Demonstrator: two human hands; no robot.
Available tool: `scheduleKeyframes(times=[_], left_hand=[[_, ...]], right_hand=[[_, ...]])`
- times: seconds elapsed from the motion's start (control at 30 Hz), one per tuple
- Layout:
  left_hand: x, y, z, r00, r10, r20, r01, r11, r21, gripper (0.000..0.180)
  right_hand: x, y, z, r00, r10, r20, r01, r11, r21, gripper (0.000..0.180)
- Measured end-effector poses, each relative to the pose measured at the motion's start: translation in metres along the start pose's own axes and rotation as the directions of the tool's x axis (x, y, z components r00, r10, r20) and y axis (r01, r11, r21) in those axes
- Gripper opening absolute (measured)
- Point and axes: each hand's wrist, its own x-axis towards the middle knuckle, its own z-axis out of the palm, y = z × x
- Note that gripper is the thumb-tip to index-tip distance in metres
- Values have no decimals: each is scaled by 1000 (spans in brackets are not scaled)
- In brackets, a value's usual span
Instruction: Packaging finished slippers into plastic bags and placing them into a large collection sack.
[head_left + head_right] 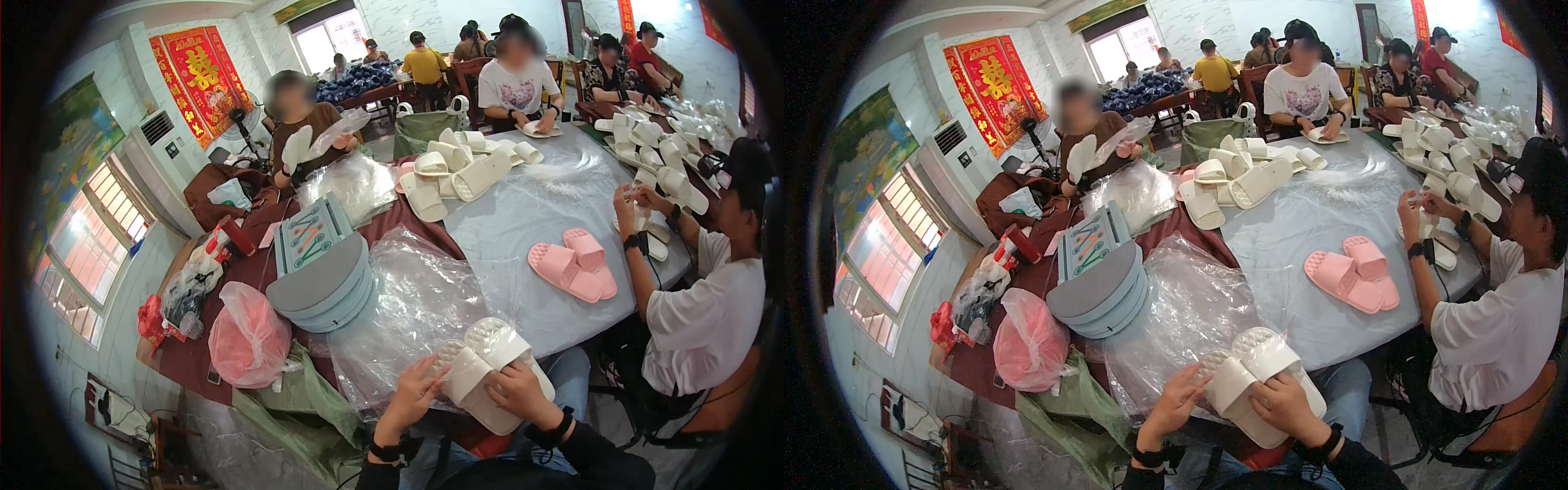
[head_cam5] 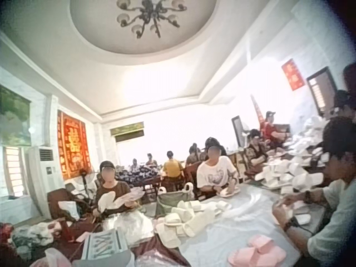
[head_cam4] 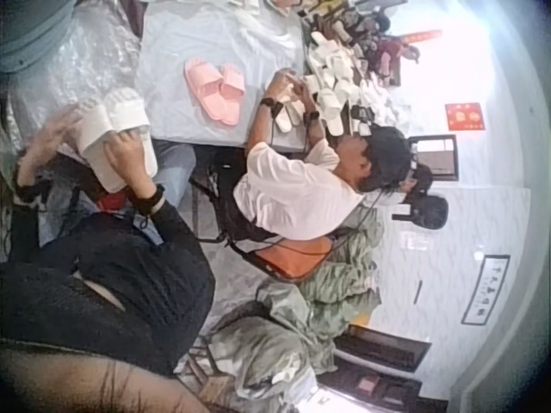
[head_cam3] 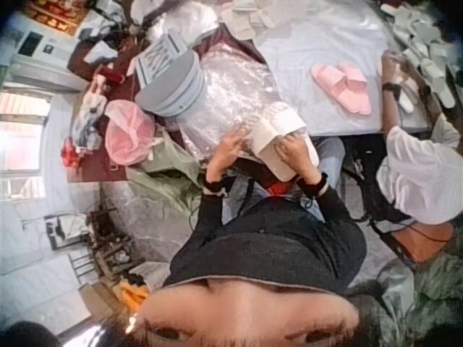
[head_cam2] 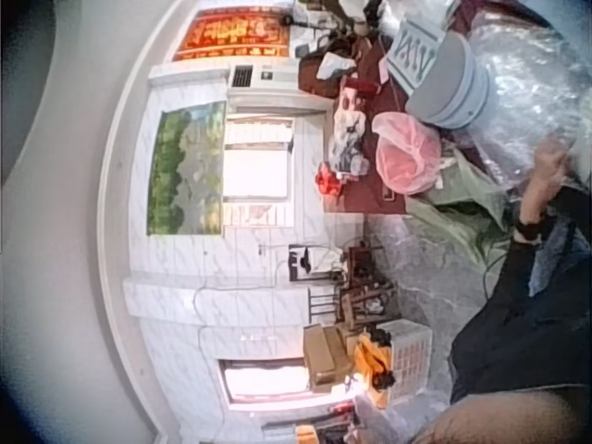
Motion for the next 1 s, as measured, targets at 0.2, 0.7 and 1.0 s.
scheduleKeyframes(times=[0.2,0.7,1.0], left_hand=[[12,18,21,998,38,40,-46,975,217,35],[8,-25,59,706,-489,-512,-71,671,-738,70],[10,-38,58,779,-626,26,200,208,-957,43]], right_hand=[[6,-4,14,995,-99,24,100,994,-35,25],[48,3,65,986,167,14,-166,957,237,34],[80,14,106,980,168,-109,-173,984,-34,39]])
